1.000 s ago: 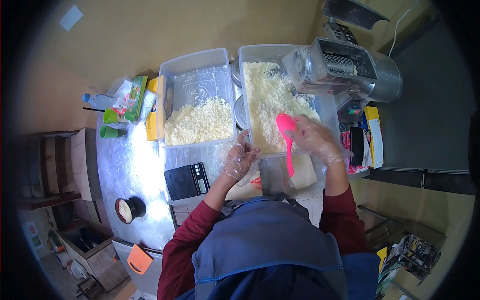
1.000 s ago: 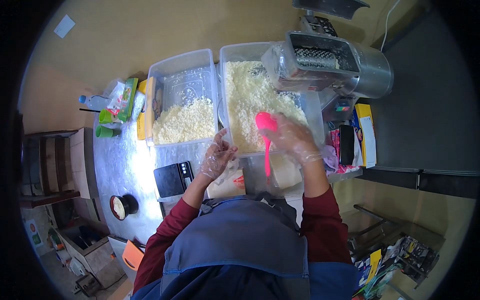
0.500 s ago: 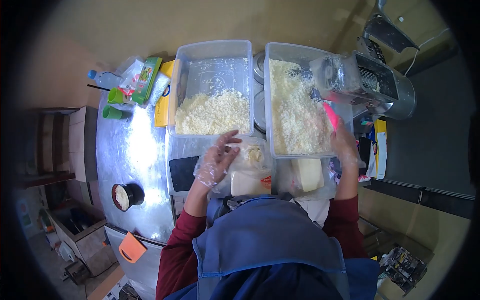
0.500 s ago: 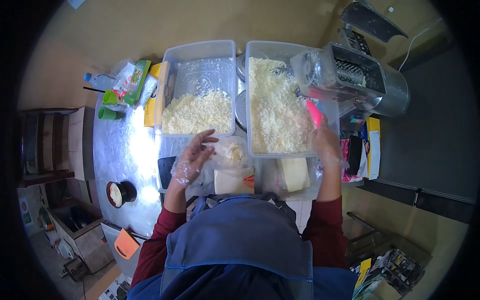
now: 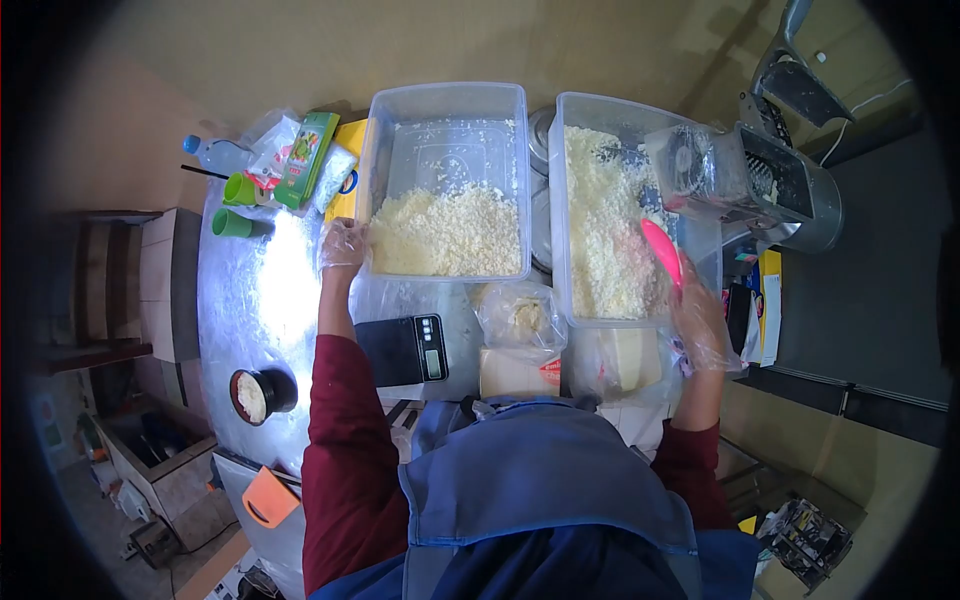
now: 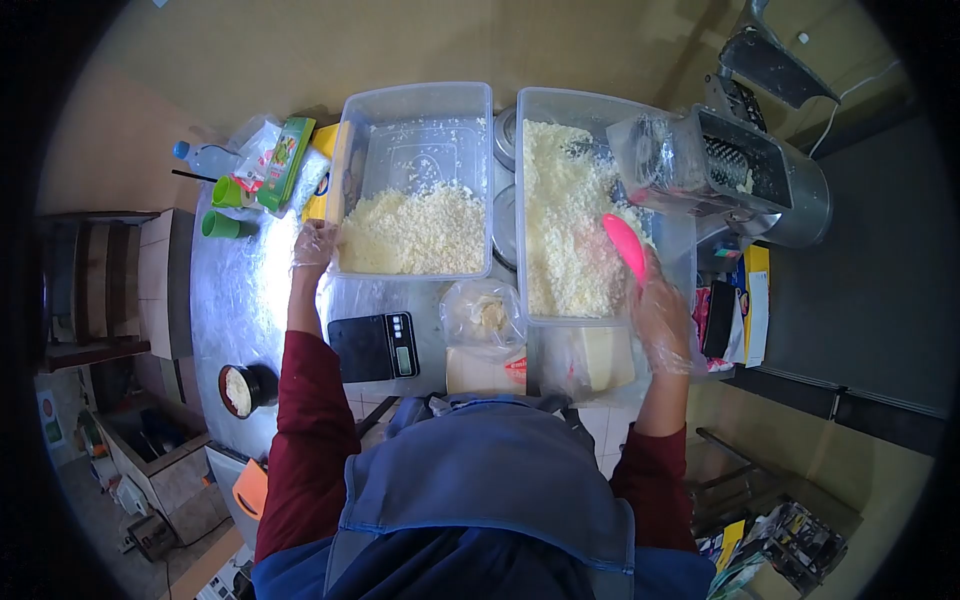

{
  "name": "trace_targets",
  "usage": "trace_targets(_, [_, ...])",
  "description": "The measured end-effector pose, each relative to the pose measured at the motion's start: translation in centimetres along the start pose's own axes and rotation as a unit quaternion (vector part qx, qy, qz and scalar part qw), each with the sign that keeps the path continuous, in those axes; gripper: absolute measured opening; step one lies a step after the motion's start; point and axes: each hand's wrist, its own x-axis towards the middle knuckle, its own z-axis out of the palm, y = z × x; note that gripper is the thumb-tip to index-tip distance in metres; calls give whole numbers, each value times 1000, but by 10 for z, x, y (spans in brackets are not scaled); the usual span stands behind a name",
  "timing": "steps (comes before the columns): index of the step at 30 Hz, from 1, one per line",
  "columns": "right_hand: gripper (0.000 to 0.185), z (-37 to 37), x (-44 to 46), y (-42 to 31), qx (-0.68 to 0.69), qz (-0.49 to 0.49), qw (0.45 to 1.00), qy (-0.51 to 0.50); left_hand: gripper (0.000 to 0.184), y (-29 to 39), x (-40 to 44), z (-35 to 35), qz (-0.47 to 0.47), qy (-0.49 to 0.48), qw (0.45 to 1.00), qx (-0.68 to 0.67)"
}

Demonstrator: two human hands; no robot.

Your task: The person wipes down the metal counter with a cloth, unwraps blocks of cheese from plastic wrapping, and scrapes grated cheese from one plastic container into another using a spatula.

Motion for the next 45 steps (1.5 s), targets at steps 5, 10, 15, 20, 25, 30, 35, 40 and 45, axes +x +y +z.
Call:
trace_targets(5, [52,10,-11,22,-29,43,998,22,20,7,3,-3,-66,-64,975,-202])
trace_targets(10, [52,16,-15,27,-29,45,998,23,12,46,-14,-14,-135,-21,872,-470])
trace_targets(15, [50,24,-11,34,-3,32,998,45,14,98,-34,-39,-94,36,869,-485])
trace_targets(20, [47,29,-7,41,14,21,998,55,12,130,-50,-76,-39,98,873,-476])
trace_targets(25, [46,25,-4,43,27,17,998,49,13,143,-65,-109,-39,146,831,-535])
trace_targets(30, [47,27,0,50,48,-12,997,57,17,136,-75,-120,-65,176,811,-554])
trace_targets(35, [52,14,-2,50,58,12,998,36,16,162,-96,-123,-36,198,802,-562])
trace_targets(40, [58,8,-7,51,76,6,997,18,15,192,-105,-138,-12,155,803,-575])
trace_targets(45, [58,10,-17,54,156,-87,979,94,15,205,-102,-132,7,182,803,-567])
